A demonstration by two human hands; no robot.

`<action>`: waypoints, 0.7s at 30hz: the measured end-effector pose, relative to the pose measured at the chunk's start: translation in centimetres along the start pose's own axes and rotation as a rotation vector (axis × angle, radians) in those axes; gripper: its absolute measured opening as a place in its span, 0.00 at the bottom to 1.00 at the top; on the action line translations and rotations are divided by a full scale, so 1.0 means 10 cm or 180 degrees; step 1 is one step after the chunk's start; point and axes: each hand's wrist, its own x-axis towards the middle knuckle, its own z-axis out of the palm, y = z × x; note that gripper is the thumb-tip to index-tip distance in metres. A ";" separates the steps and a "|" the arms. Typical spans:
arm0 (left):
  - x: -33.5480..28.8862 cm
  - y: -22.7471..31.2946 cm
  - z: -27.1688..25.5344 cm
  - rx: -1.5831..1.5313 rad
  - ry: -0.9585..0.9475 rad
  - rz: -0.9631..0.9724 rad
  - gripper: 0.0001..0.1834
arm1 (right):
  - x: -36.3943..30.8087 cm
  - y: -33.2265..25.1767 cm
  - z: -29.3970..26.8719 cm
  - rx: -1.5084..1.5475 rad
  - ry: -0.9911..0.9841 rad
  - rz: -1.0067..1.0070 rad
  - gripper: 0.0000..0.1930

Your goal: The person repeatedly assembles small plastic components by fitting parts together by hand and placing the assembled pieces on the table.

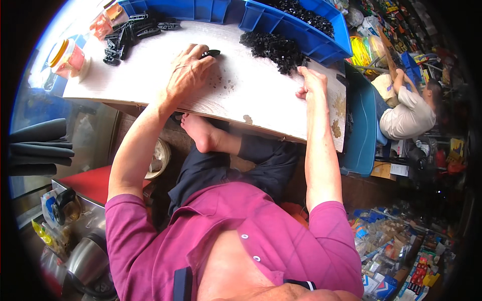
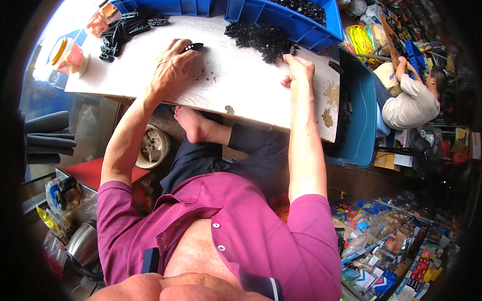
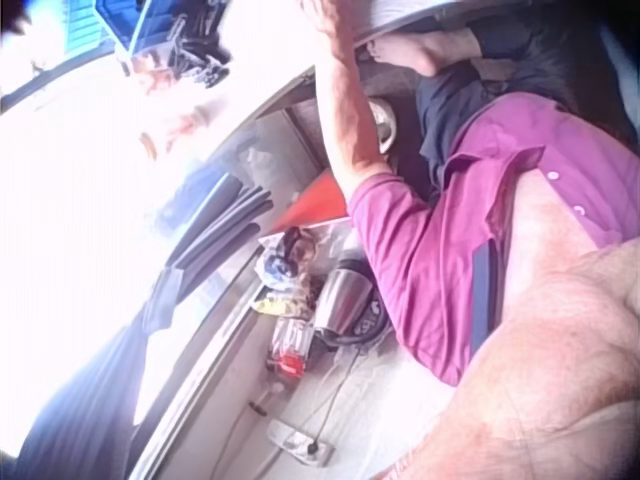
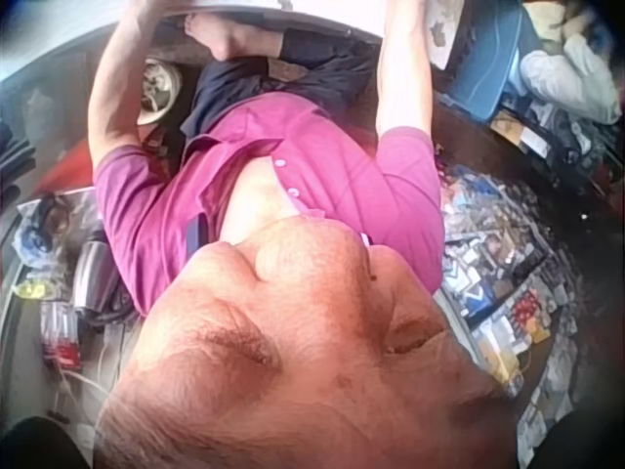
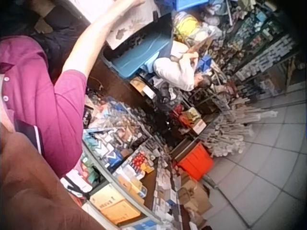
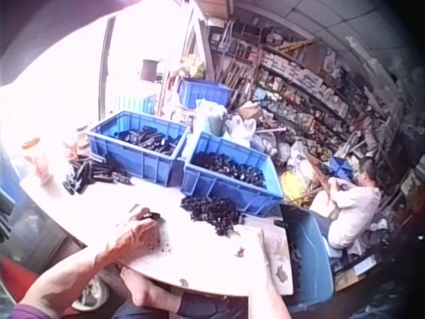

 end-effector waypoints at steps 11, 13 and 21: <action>-0.04 0.22 0.04 -0.0946 0.1024 -0.0524 0.13 | -0.02 0.26 -0.30 0.1048 -0.0839 0.0063 0.14; -0.13 0.44 0.29 -0.2109 0.0991 -0.0923 0.13 | -0.15 0.31 -0.29 0.1175 -0.1070 0.0034 0.15; 0.27 1.44 0.50 -0.3755 0.0068 -0.1541 0.18 | -0.57 0.42 -0.12 0.1239 -0.1995 -0.0269 0.17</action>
